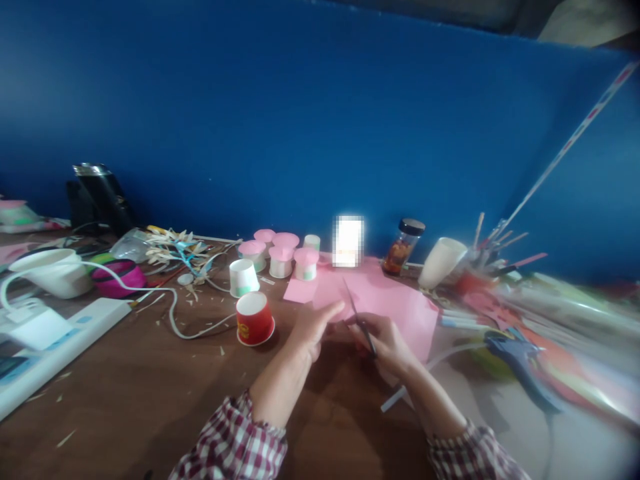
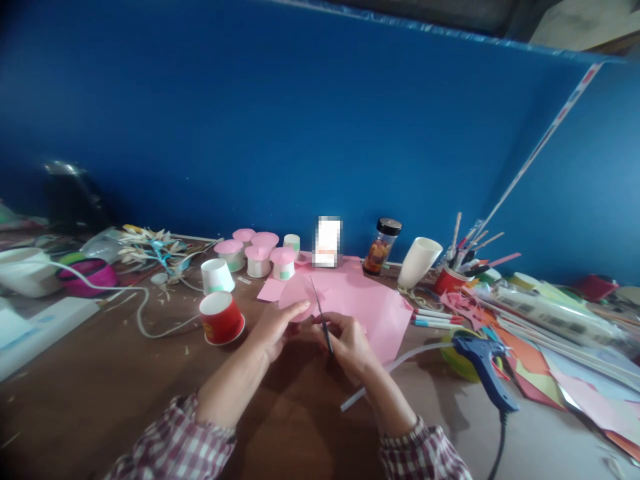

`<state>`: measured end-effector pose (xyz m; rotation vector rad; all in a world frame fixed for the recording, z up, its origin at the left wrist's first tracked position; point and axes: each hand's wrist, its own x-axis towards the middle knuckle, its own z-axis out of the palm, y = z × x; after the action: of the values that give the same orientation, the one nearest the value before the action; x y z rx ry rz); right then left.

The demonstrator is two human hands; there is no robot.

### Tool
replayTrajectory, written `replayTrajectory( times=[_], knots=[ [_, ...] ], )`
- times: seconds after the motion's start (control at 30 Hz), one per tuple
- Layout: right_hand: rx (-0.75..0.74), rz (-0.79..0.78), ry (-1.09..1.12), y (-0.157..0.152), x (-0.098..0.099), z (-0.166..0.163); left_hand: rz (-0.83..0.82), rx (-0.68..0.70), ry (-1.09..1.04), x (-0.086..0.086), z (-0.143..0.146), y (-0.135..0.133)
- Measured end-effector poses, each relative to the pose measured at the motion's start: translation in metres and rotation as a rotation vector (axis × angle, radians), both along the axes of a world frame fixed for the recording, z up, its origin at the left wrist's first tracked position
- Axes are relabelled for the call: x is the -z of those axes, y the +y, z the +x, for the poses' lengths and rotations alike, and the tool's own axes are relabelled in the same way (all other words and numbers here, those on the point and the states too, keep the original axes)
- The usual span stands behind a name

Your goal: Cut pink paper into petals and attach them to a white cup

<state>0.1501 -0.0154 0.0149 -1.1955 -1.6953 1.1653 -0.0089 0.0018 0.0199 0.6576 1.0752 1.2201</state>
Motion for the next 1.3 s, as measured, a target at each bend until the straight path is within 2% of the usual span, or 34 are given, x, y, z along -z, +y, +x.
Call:
replayTrajectory(
  times=[0.4,0.7,1.3],
  knots=[
    [0.019,0.017,-0.030,0.0021,0.0047,0.0024,-0.002,-0.052,-0.014,-0.0017,0.0005,0.0012],
    [-0.001,-0.033,0.038,-0.0001,0.0003,-0.0018,0.022,-0.014,-0.037,-0.0061,0.0023,-0.0020],
    [0.019,0.007,0.005,0.0011,0.0017,-0.0022,-0.049,-0.043,-0.057,-0.0086,0.0030,-0.0038]
  ],
)
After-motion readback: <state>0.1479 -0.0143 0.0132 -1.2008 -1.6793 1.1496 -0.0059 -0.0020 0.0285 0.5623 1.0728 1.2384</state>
